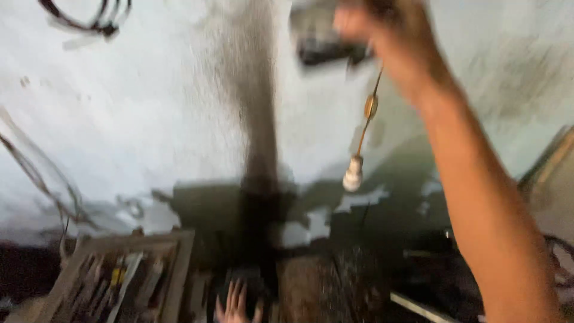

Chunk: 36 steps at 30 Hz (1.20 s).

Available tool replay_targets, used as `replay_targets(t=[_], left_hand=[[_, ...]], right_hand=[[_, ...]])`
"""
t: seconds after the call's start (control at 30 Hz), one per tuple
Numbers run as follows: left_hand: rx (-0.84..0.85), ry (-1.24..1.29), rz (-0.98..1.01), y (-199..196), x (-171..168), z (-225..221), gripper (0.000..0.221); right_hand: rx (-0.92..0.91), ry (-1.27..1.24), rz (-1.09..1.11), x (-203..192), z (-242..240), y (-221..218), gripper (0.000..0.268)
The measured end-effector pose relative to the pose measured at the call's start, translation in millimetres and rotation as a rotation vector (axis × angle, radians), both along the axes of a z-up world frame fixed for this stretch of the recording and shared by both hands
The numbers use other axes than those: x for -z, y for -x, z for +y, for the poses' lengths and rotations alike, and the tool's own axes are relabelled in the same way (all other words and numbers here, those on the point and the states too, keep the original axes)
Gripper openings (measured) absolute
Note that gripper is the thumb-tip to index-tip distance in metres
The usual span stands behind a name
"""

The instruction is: Assembling motorcycle clutch components and navigating a workshop environment

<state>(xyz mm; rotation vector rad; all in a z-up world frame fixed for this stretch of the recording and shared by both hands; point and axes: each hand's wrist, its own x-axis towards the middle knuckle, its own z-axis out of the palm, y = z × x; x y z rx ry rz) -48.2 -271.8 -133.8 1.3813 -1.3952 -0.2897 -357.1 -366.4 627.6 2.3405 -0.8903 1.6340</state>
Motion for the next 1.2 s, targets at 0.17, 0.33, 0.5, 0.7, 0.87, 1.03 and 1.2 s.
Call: replay_targets(t=[0.17, 0.33, 0.5, 0.7, 0.87, 1.03, 1.2], left_hand=[[0.238, -0.021, 0.620, 50.9, -284.2, 103.2, 0.079], [0.364, -0.203, 0.831, 49.8, -282.7, 124.2, 0.062], [0.308, -0.427, 1.278, 38.9, -219.9, 130.3, 0.057], [0.316, -0.293, 0.748, 35.0, -215.7, 144.3, 0.064], [0.368, -0.532, 1.403, 23.7, -200.1, 148.3, 0.068], [0.543, -0.488, 1.754, 15.1, -185.2, 155.3, 0.066], [0.413, -0.641, 1.642, 11.7, -157.8, 162.5, 0.069]], right_hand=[[-0.080, -0.970, 0.156, 196.3, 131.4, -62.4, 0.050], [-0.191, -1.034, 0.036, 381.0, 178.6, -104.3, 0.041], [-0.306, -0.768, 0.163, 455.0, 201.6, -112.6, 0.089], [-0.168, -1.229, -0.010, 465.1, 208.5, -112.5, 0.080], [-0.346, -0.835, 0.145, 469.2, 209.0, -102.9, 0.070], [-0.563, -0.953, -0.111, 473.2, 207.6, -89.4, 0.084], [-0.593, -1.171, -0.089, 523.3, 212.4, -98.5, 0.038]])
